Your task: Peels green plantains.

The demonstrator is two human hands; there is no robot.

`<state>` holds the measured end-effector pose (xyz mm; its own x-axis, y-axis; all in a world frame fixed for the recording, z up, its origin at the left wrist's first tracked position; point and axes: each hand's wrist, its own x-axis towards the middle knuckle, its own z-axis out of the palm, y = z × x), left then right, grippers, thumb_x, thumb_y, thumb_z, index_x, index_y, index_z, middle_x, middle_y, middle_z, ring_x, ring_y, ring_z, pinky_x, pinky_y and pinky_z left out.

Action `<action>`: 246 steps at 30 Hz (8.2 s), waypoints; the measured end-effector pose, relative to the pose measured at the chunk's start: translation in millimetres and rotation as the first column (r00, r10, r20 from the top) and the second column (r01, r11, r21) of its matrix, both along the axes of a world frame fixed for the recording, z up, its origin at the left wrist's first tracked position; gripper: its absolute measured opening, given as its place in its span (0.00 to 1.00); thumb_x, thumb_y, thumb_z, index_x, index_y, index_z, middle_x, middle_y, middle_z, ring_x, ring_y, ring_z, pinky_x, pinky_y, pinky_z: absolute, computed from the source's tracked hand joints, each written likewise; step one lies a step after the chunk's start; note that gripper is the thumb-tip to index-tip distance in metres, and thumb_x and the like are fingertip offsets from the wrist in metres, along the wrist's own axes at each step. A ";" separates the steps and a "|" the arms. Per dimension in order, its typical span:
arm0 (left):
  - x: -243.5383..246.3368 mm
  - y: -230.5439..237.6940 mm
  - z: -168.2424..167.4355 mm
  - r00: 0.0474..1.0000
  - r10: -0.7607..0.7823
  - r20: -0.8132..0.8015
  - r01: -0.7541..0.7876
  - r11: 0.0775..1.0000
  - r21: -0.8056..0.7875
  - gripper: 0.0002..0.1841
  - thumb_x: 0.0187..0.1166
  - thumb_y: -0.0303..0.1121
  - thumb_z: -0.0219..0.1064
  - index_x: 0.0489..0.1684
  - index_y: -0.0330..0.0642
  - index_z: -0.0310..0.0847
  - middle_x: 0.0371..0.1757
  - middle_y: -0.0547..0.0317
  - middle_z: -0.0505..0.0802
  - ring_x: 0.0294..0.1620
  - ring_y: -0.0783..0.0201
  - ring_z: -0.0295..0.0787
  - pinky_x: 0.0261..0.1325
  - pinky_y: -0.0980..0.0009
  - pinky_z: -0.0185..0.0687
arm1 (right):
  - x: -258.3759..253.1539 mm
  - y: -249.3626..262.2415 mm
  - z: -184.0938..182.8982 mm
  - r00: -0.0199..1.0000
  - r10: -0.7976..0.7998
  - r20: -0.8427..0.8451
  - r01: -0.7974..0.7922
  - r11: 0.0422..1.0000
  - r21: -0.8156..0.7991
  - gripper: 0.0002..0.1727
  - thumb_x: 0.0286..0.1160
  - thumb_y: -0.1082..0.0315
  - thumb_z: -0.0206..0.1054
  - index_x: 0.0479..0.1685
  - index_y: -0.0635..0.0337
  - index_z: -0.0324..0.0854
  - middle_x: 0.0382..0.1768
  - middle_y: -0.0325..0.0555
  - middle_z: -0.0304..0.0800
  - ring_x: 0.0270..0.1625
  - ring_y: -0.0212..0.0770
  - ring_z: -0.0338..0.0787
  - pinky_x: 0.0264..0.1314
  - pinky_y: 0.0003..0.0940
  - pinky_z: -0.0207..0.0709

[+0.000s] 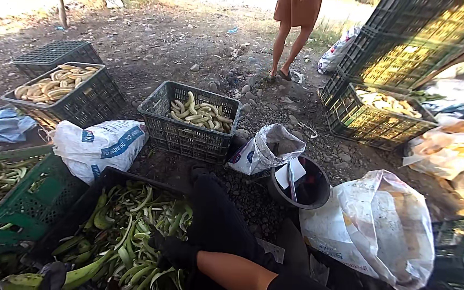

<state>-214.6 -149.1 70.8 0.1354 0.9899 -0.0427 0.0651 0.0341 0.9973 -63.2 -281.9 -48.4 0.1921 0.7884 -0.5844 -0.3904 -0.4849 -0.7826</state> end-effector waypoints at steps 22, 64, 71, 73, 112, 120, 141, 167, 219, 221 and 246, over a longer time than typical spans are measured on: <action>-12.2 22.0 -2.3 0.998 0.062 0.022 -0.064 0.993 0.101 0.29 0.81 0.40 0.69 0.77 0.34 0.65 0.57 0.57 0.86 0.52 0.77 0.86 0.57 0.74 0.85 | -13.8 4.6 -3.0 0.866 0.287 0.409 -0.286 0.956 -0.064 0.24 0.93 0.58 0.51 0.76 0.65 0.73 0.57 0.65 0.86 0.56 0.57 0.88 0.64 0.58 0.80; 12.4 -3.1 -7.4 0.980 0.059 -0.188 -0.030 0.988 0.154 0.29 0.83 0.37 0.67 0.82 0.39 0.67 0.72 0.47 0.84 0.69 0.63 0.83 0.72 0.64 0.78 | -33.8 -14.4 60.6 0.968 0.070 0.239 -0.134 0.956 0.263 0.30 0.92 0.46 0.44 0.75 0.60 0.72 0.30 0.38 0.84 0.20 0.30 0.79 0.23 0.30 0.78; 18.6 -13.9 -6.3 0.989 0.092 -0.117 -0.072 0.983 0.171 0.27 0.81 0.33 0.69 0.78 0.36 0.70 0.67 0.48 0.87 0.64 0.67 0.85 0.68 0.68 0.81 | -31.7 10.4 143.6 0.974 -0.103 0.202 -0.049 0.773 0.632 0.32 0.93 0.48 0.40 0.65 0.73 0.70 0.18 0.31 0.80 0.18 0.29 0.82 0.25 0.28 0.84; 18.2 -15.2 -6.1 0.991 0.081 -0.106 -0.061 0.981 0.184 0.27 0.81 0.34 0.69 0.78 0.37 0.71 0.68 0.49 0.87 0.65 0.67 0.85 0.69 0.68 0.80 | -27.7 9.3 177.4 0.955 -0.243 0.172 0.022 0.633 0.774 0.36 0.90 0.40 0.43 0.58 0.70 0.75 0.17 0.31 0.82 0.17 0.28 0.82 0.25 0.28 0.84; 6.6 -17.5 14.8 0.900 -0.046 0.433 0.157 0.961 -0.225 0.29 0.96 0.47 0.26 0.58 0.34 0.72 0.25 0.54 0.88 0.22 0.62 0.88 0.26 0.68 0.87 | 23.5 87.6 126.1 0.418 0.065 0.906 -0.201 0.979 0.022 0.34 0.87 0.35 0.45 0.68 0.48 0.83 0.56 0.60 0.89 0.63 0.64 0.86 0.58 0.70 0.74; 3.7 -10.0 6.4 0.927 -0.020 0.376 0.106 0.972 -0.209 0.27 0.95 0.50 0.31 0.67 0.42 0.71 0.33 0.58 0.88 0.29 0.66 0.87 0.34 0.68 0.87 | -0.4 27.6 120.9 0.174 0.045 0.984 -0.345 0.938 0.018 0.29 0.81 0.39 0.53 0.68 0.40 0.88 0.60 0.68 0.87 0.67 0.73 0.81 0.59 0.71 0.71; 13.5 -26.3 4.7 0.934 -0.244 0.260 0.295 0.939 -0.177 0.28 0.95 0.44 0.26 0.58 0.33 0.72 0.25 0.56 0.87 0.22 0.64 0.86 0.28 0.69 0.87 | 25.0 80.1 128.9 0.389 0.004 0.921 -0.164 0.984 0.065 0.33 0.87 0.33 0.46 0.69 0.46 0.81 0.55 0.61 0.88 0.60 0.67 0.85 0.55 0.74 0.73; 0.2 -4.9 -16.4 0.939 0.342 -0.022 -0.343 0.937 -0.060 0.27 0.96 0.43 0.36 0.84 0.34 0.61 0.71 0.38 0.80 0.68 0.54 0.79 0.71 0.55 0.75 | -26.7 25.2 90.7 0.194 -0.075 0.978 -0.269 0.955 0.127 0.32 0.81 0.39 0.51 0.68 0.48 0.89 0.58 0.67 0.89 0.64 0.71 0.85 0.59 0.69 0.75; -18.6 1.5 17.5 0.877 0.098 0.470 0.070 0.942 -0.327 0.22 0.91 0.53 0.45 0.64 0.52 0.77 0.29 0.64 0.86 0.21 0.71 0.82 0.25 0.74 0.82 | -0.2 38.0 91.3 0.115 -0.399 0.910 -0.521 0.755 0.398 0.37 0.72 0.26 0.51 0.65 0.38 0.90 0.51 0.62 0.91 0.55 0.69 0.87 0.54 0.70 0.73; -14.9 -3.7 14.8 0.942 -0.002 0.336 0.074 0.976 -0.203 0.24 0.91 0.55 0.43 0.72 0.55 0.74 0.32 0.64 0.87 0.24 0.72 0.82 0.29 0.73 0.83 | -3.2 39.9 104.9 0.183 -0.192 0.964 -0.473 0.843 0.258 0.34 0.77 0.31 0.52 0.69 0.40 0.88 0.52 0.63 0.90 0.57 0.70 0.86 0.51 0.71 0.74; -23.6 0.0 18.9 0.965 -0.097 -0.245 0.105 0.994 0.020 0.23 0.95 0.41 0.41 0.77 0.44 0.75 0.57 0.53 0.90 0.51 0.66 0.88 0.56 0.66 0.86 | 61.1 96.3 128.8 0.580 0.159 0.799 -0.373 0.924 0.086 0.38 0.85 0.29 0.42 0.63 0.51 0.83 0.48 0.55 0.90 0.53 0.55 0.89 0.53 0.66 0.77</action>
